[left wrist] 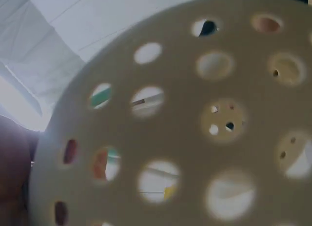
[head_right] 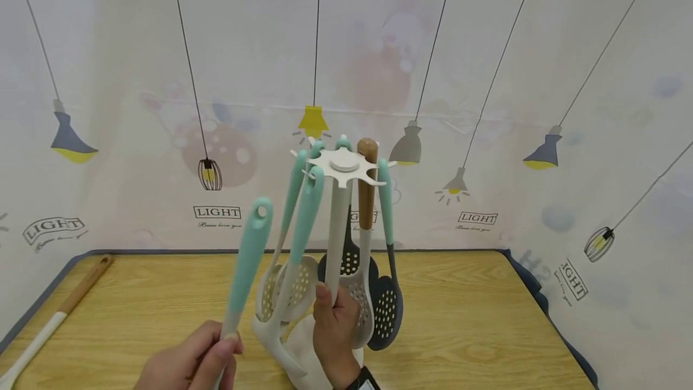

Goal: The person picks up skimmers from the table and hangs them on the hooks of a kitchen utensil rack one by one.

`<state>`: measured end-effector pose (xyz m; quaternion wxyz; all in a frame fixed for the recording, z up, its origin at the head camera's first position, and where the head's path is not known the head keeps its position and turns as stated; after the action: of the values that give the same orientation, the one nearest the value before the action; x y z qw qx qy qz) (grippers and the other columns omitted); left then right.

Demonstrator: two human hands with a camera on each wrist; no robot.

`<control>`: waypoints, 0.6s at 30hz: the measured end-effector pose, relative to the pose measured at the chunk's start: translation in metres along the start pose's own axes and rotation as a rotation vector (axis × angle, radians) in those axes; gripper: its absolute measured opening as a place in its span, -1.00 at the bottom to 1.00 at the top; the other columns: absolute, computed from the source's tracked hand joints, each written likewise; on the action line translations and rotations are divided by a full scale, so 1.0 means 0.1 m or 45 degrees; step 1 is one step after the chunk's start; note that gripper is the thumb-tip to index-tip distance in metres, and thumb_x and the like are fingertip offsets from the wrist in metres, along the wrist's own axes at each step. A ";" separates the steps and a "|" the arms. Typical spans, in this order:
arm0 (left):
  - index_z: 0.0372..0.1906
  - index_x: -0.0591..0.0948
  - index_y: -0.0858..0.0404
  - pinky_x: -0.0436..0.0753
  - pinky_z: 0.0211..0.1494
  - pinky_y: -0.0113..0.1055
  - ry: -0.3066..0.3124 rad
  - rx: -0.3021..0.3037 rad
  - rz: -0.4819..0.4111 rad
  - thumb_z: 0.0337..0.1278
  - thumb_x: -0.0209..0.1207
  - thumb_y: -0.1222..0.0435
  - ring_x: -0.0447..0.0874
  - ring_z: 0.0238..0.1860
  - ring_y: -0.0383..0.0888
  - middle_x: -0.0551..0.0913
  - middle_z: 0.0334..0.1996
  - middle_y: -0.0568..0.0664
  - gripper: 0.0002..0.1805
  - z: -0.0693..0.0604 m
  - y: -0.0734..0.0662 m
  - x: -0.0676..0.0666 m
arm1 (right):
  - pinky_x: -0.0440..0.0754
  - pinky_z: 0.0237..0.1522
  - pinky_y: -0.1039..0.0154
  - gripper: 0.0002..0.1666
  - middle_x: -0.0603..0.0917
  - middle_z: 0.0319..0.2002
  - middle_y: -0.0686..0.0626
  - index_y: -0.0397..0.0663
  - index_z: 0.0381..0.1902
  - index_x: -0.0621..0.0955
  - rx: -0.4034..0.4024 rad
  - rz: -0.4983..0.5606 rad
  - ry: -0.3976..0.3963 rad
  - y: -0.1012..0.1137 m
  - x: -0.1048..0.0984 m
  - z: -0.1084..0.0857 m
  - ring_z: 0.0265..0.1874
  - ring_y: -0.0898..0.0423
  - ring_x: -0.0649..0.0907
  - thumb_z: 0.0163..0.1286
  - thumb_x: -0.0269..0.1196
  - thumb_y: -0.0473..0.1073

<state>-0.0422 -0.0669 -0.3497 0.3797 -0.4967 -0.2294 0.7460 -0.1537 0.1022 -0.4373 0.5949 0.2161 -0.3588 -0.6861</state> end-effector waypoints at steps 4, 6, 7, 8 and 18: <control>-0.31 0.54 -0.04 0.31 -0.64 -0.65 0.006 0.094 0.038 0.41 0.21 0.27 0.20 -0.69 -0.63 0.36 -0.66 -0.46 -0.85 0.02 -0.05 0.06 | 0.18 -0.85 0.43 -0.45 0.22 -0.79 -0.14 -0.28 -0.64 0.30 0.015 -0.022 -0.008 0.00 0.00 -0.01 -0.83 0.30 0.22 0.64 0.00 -0.21; -0.30 0.54 -0.04 0.29 -0.63 -0.67 -0.020 0.158 0.066 0.38 0.23 0.27 0.17 -0.67 -0.67 0.35 -0.65 -0.48 -0.85 0.02 -0.07 0.09 | 0.19 -0.84 0.43 -0.45 0.23 -0.79 -0.14 -0.27 -0.65 0.32 0.026 -0.042 -0.012 0.00 0.00 -0.01 -0.83 0.32 0.23 0.64 0.01 -0.20; -0.30 0.53 -0.05 0.27 -0.63 -0.68 -0.036 0.184 0.074 0.37 0.24 0.28 0.15 -0.67 -0.69 0.33 -0.65 -0.49 -0.84 0.03 -0.08 0.10 | 0.20 -0.84 0.43 -0.45 0.23 -0.79 -0.14 -0.27 -0.64 0.32 0.033 -0.045 -0.013 0.00 0.00 -0.01 -0.82 0.33 0.23 0.64 0.02 -0.20; -0.31 0.53 -0.05 0.26 -0.64 -0.69 -0.053 0.213 0.083 0.36 0.25 0.28 0.13 -0.67 -0.71 0.32 -0.65 -0.50 -0.83 0.03 -0.08 0.11 | 0.20 -0.84 0.43 -0.45 0.23 -0.79 -0.14 -0.27 -0.64 0.32 0.038 -0.046 -0.013 0.01 0.01 -0.01 -0.82 0.33 0.24 0.64 0.02 -0.19; -0.31 0.54 -0.03 0.19 -0.66 -0.73 -0.219 0.398 0.130 0.30 0.30 0.25 0.11 -0.66 -0.72 0.28 -0.68 -0.50 -0.85 0.04 -0.17 0.16 | 0.20 -0.83 0.45 -0.42 0.24 -0.79 -0.15 -0.29 -0.65 0.31 0.048 -0.060 -0.021 0.00 0.00 0.00 -0.81 0.36 0.24 0.63 0.02 -0.14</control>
<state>-0.0436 -0.0437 -0.3445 0.3929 -0.3772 -0.1170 0.8305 -0.1532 0.1018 -0.4371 0.5714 0.2298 -0.3713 -0.6949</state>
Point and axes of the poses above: each hand's wrist, its own z-axis towards the middle knuckle, its own x-axis out of the palm, y = z × x, the point moved 1 cm from there along z, towards the middle knuckle
